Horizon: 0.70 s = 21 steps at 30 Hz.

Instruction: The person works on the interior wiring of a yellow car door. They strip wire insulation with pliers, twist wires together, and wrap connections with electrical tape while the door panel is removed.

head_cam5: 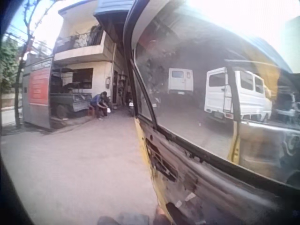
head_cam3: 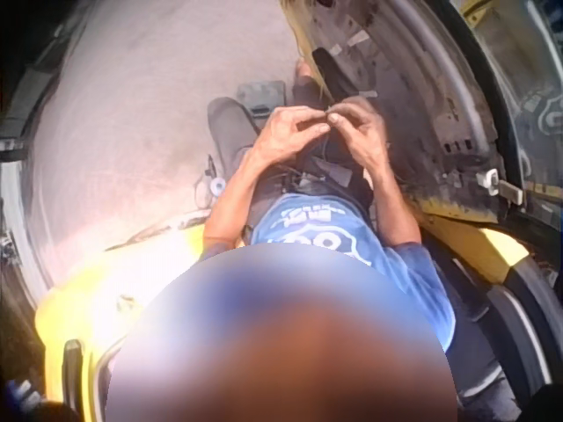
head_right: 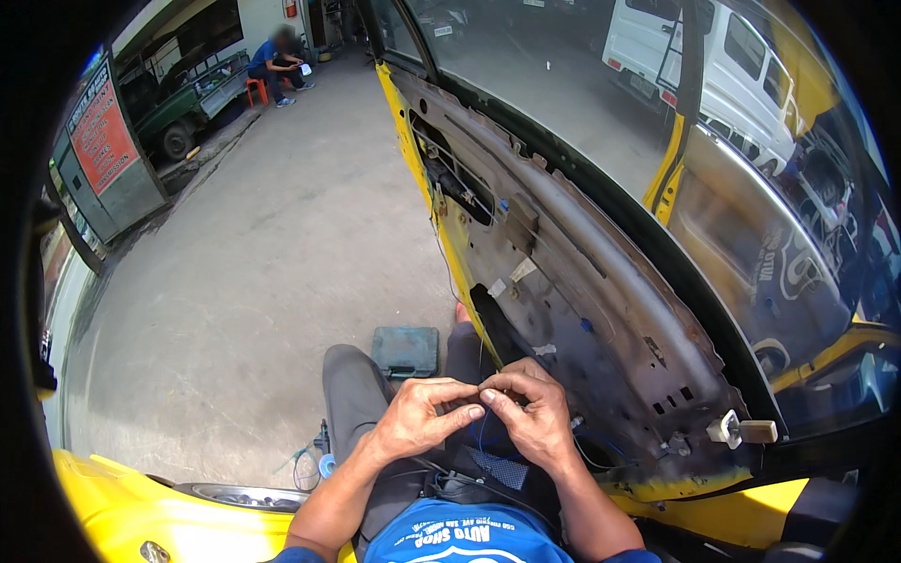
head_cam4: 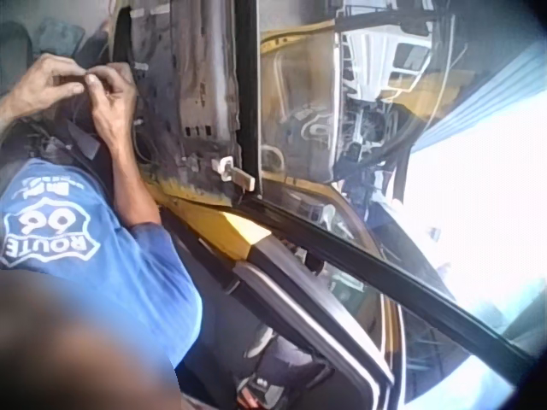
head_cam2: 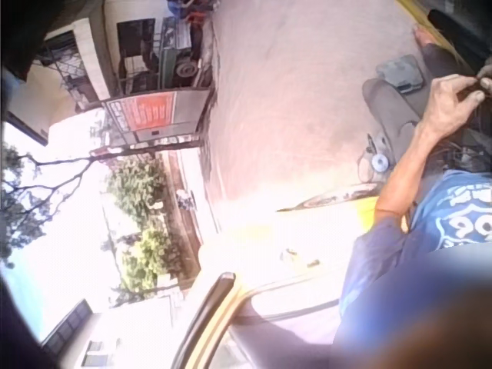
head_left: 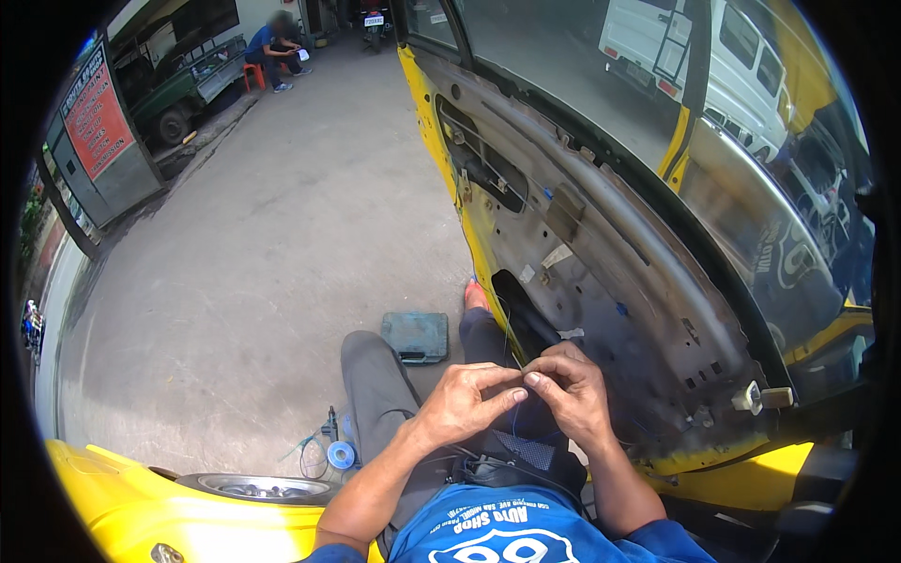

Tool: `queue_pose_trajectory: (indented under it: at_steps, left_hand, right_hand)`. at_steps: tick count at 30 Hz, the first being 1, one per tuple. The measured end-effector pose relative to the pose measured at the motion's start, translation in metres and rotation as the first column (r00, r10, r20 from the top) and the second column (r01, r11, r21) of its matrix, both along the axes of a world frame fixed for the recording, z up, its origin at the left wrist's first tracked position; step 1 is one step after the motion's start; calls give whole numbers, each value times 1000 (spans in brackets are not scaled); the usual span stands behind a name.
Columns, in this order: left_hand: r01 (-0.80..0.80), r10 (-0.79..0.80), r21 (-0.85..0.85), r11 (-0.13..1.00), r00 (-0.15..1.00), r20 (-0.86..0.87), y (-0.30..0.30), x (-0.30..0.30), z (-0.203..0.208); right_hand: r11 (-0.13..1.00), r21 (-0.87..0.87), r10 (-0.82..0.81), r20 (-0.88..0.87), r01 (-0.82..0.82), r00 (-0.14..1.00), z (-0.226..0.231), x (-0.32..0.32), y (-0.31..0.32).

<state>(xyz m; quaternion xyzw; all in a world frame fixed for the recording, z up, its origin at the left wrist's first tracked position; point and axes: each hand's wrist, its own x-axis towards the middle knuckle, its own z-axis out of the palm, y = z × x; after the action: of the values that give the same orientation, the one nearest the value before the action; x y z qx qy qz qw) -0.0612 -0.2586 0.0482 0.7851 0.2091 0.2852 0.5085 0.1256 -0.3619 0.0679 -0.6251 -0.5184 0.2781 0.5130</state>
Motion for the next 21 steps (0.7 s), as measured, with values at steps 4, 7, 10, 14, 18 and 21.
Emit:
queue_pose_trajectory:
  at_steps: [4,7,10,14,18,21]
  left_hand:
    - [-259,333,-310,915,918,217,92,11,-7]
    - [-469,506,-296,832,861,57,184,40,-23]
    - [-440,507,-480,759,862,12,250,80,-49]
    - [-313,423,-569,761,903,69,286,108,-71]
    - [-325,403,-485,812,913,63,288,112,-67]
    - [-305,385,-498,812,921,64,284,107,-54]
  right_hand:
    - [996,85,21,-243,0,970,0,4,14]
    - [993,30,115,-387,-112,915,-2,7,24]
    - [988,-85,103,-284,-132,953,-9,9,40]
    - [986,-164,-53,-302,3,952,-22,13,58]
    - [988,-152,-46,-197,16,979,-27,22,78]
    - [991,-131,-43,-197,17,979,-27,20,104]
